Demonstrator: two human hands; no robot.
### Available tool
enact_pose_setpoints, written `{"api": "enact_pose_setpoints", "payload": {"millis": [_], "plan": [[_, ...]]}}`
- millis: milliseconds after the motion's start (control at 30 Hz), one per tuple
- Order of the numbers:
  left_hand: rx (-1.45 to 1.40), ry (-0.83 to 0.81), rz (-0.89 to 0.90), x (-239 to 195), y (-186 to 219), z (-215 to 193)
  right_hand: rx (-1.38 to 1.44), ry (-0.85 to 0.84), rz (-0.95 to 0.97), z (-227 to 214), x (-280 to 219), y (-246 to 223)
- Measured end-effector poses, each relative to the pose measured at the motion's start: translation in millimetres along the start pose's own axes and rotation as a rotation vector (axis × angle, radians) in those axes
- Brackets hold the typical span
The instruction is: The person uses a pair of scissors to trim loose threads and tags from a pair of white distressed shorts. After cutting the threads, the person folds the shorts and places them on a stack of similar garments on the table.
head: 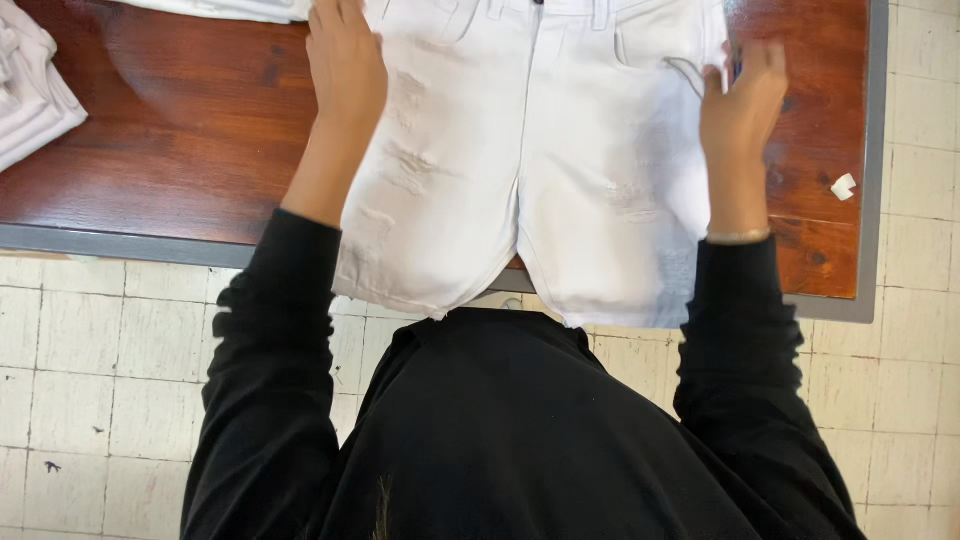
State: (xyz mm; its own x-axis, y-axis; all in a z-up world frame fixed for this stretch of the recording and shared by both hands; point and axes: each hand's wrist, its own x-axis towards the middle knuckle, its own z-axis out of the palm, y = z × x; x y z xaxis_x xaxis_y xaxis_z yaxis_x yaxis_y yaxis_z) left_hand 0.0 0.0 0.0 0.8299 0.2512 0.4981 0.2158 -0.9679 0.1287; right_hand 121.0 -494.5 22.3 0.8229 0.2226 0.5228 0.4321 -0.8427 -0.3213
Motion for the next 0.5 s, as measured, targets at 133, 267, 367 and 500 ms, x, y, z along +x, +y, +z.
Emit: {"api": "enact_pose_setpoints", "payload": {"millis": [133,267,367,500], "plan": [[-0.527,-0.337,-0.064,-82,74,-40,0.412,-0.291,-0.174,-37,-96,-136],[-0.434,-0.541,0.386,-171,122,-59,0.190,-0.711,-0.098,-43,-158,-194],[-0.374,-0.583,0.308,-190,137,-86,0.296,-0.505,0.032,-10,-176,-145],[-0.298,-0.373,0.278,-218,141,-65,0.592,-0.402,0.458,-16,-166,-118]]}}
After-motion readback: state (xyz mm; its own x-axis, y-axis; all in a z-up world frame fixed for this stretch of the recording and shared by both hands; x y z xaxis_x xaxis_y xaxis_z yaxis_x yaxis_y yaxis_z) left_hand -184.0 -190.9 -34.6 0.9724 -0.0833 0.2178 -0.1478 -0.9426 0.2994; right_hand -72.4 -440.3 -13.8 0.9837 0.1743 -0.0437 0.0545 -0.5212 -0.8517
